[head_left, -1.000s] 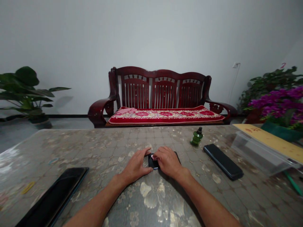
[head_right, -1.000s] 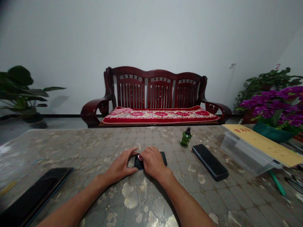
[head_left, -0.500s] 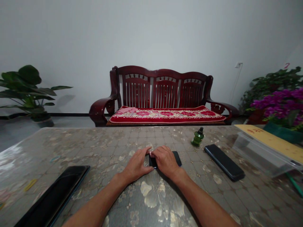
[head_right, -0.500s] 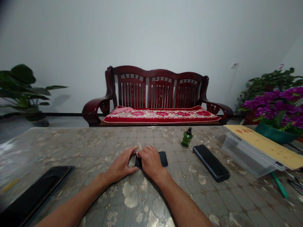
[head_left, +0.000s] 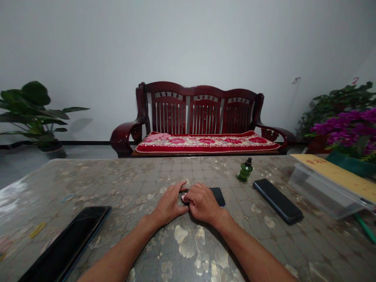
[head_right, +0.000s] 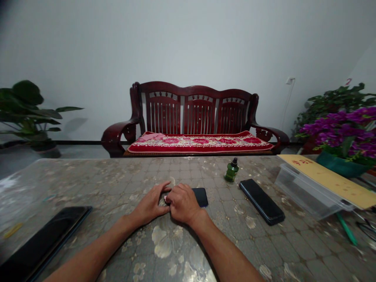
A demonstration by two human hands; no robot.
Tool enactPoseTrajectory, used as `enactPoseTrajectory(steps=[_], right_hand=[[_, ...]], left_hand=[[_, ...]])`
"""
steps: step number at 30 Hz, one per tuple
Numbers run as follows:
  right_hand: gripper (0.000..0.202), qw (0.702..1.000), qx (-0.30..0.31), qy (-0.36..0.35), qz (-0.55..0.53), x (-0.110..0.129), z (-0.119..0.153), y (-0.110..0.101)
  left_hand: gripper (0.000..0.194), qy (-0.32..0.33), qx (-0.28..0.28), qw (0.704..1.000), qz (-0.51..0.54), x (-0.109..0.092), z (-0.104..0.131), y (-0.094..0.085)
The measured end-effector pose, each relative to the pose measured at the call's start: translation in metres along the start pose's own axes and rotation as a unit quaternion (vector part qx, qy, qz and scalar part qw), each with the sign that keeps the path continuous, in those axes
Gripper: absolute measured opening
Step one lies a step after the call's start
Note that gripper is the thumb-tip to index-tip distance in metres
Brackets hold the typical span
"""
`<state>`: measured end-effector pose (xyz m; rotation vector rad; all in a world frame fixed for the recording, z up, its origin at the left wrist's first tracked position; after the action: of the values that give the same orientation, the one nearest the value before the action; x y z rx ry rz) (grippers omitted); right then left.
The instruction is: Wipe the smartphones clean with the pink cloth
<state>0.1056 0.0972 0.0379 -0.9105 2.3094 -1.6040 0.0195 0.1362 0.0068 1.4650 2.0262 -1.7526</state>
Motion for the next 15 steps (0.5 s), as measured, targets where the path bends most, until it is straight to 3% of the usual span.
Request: enactPoseTrajectory(steps=[15], right_hand=[[0.021,0.999,-0.001,0.034,-0.012,-0.0051,0.0066,-0.0097]], left_hand=[[0.075,0.02,-0.004,1.0,-0.015,-0.004,0.0019,-0.0015]])
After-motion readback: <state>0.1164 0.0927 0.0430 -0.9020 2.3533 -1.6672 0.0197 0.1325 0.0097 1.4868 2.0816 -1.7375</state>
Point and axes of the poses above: each hand's wrist, its own z-axis away from the middle knuckle, its own y-axis out of the palm, x = y × z, the point moved 10 cm from there along -z, towards the middle knuckle, and after that the axes turned 1 degree about y, right-handed, at the moved point
